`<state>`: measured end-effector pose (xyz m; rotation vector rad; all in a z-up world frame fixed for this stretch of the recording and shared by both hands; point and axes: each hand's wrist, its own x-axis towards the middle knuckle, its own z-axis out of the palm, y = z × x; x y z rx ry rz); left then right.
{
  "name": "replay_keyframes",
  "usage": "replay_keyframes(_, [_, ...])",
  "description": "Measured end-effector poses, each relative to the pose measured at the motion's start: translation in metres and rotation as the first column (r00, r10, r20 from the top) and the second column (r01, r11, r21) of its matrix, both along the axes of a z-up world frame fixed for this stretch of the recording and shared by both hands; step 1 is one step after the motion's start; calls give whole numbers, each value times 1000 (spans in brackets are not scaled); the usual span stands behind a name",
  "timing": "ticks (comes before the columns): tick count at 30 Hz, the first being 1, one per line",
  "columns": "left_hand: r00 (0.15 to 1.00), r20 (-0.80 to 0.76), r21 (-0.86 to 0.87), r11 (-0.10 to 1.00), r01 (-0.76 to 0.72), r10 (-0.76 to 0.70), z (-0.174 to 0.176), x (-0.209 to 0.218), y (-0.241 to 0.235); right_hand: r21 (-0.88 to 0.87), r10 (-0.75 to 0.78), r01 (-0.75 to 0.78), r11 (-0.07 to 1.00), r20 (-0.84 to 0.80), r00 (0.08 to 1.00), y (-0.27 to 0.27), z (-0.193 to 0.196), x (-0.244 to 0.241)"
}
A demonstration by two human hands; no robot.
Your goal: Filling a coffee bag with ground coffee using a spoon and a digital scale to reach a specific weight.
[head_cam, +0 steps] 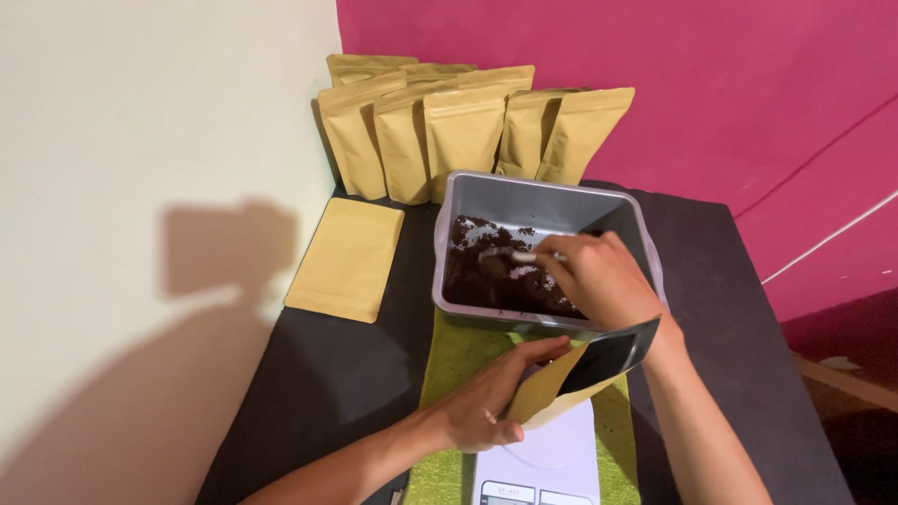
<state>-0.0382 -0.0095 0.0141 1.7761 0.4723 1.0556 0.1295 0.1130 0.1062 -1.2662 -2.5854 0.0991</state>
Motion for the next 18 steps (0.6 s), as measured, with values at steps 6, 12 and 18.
replay_keyframes(6, [999,-34,36,999,-29,30,-5,1,-1,156,-229,199,967,208,951,56,-69,32])
replay_keyframes(12, [1000,-30,-30,1000,-10,9,2,-2,-2,-528,-72,44,848,-33,997,19,-27,-13])
replay_keyframes(18, [999,-25,6,1000,-19,19,1,-1,-2,-240,5,-19,971,-59,998,2,3,-7])
